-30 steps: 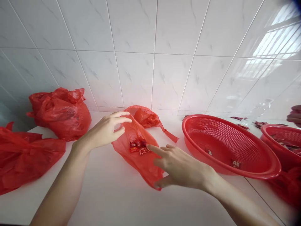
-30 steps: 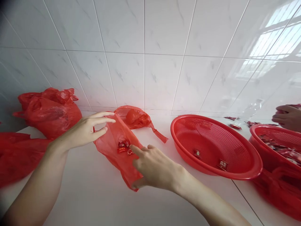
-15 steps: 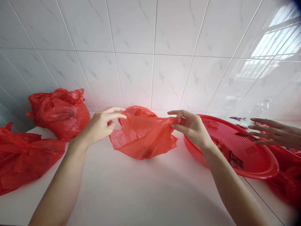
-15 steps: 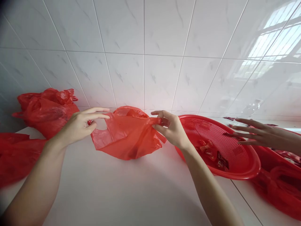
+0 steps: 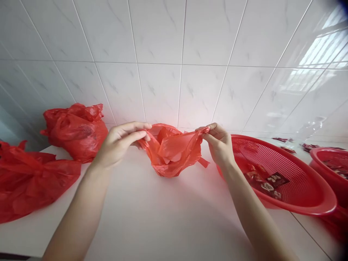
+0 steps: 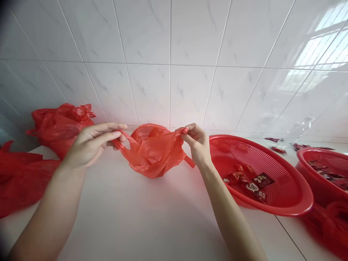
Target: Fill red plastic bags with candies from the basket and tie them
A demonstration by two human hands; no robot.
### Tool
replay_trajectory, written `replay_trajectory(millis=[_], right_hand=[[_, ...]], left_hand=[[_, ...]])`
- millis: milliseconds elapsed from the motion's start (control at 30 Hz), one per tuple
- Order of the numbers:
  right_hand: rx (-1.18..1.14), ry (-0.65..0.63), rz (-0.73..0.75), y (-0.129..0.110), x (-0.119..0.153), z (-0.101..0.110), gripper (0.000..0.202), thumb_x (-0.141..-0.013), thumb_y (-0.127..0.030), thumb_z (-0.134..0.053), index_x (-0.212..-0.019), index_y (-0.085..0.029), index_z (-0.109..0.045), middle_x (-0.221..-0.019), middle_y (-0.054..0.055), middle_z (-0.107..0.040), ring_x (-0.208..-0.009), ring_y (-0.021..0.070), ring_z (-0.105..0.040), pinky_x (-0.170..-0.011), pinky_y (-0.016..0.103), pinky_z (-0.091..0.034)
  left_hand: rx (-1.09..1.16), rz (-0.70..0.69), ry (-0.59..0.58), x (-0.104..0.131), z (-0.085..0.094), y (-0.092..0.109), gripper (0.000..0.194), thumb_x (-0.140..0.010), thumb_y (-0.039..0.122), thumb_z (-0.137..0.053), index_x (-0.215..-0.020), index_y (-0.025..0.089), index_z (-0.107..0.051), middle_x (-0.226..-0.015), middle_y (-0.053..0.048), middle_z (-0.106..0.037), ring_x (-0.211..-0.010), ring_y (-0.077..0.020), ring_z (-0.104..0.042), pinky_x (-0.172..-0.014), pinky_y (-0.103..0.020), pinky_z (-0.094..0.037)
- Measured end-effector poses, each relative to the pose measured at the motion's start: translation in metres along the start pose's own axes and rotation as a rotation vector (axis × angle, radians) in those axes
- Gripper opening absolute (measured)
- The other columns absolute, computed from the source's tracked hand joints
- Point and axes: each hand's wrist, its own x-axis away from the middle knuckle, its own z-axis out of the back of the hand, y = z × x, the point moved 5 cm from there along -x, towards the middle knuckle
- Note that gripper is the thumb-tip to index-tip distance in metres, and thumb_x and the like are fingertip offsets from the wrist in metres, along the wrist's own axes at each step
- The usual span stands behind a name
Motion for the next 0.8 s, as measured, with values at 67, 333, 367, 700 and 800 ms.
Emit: replay_trajectory(millis=[67, 333, 367, 700, 800], right_hand=[[-0.021, -0.045, 0.007, 0.000, -0.002, -0.012, 0.009, -0.082, -0.014, -0.068, -0.081, -0.021, -0.062, -0.084, 0.002, -0.069, -0.082, 0.0156, -0.064, -0.078, 0.032, -0.050], [-0.008, -0.190, 0.020, 0.004, 0.001, -0.043, 0.011, -0.089, -0.022, -0.065, -0.100, -0.021, -0.068, -0.100, 0.004, -0.070, -0.094, 0.0169, -0.065, -0.089, 0.035, -0.051], [-0.015, -0.192, 0.025, 0.003, 0.002, -0.043, 0.015, -0.089, -0.024, -0.066, -0.104, -0.022, -0.067, -0.101, 0.005, -0.069, -0.095, 0.0168, -0.065, -0.091, 0.035, -0.051], [0.291, -0.297, -0.059, 0.010, 0.011, -0.045, 0.029, -0.085, -0.041, -0.070, -0.109, -0.023, -0.069, -0.120, 0.006, -0.067, -0.115, 0.0219, -0.059, -0.102, 0.037, -0.044], [0.078, -0.221, -0.167, 0.025, 0.009, -0.043, 0.028, -0.091, -0.048, -0.061, -0.093, -0.021, -0.069, -0.097, 0.004, -0.070, -0.093, 0.0193, -0.064, -0.086, 0.033, -0.050]], left_hand=[[0.031, -0.020, -0.022, -0.002, -0.017, 0.001, 0.024, -0.083, 0.035, -0.072, -0.102, 0.021, -0.076, -0.091, -0.005, -0.073, -0.072, -0.0146, -0.066, -0.059, -0.024, -0.053], [-0.224, -0.250, -0.043, -0.010, -0.083, 0.012, 0.030, -0.080, 0.035, -0.076, -0.107, 0.022, -0.075, -0.104, -0.005, -0.073, -0.088, -0.0184, -0.066, -0.075, -0.030, -0.055], [-0.229, -0.258, -0.039, -0.011, -0.087, 0.013, 0.025, -0.082, 0.033, -0.073, -0.104, 0.022, -0.076, -0.101, -0.005, -0.074, -0.086, -0.0180, -0.066, -0.074, -0.029, -0.054], [-0.068, -0.197, 0.118, -0.023, -0.078, 0.013, 0.023, -0.083, 0.037, -0.071, -0.096, 0.018, -0.072, -0.094, -0.006, -0.073, -0.082, -0.0190, -0.069, -0.074, -0.031, -0.057], [-0.085, -0.153, 0.085, -0.023, -0.066, 0.011, 0.032, -0.080, 0.037, -0.074, -0.105, 0.017, -0.072, -0.094, -0.007, -0.073, -0.085, -0.0200, -0.068, -0.075, -0.031, -0.056]])
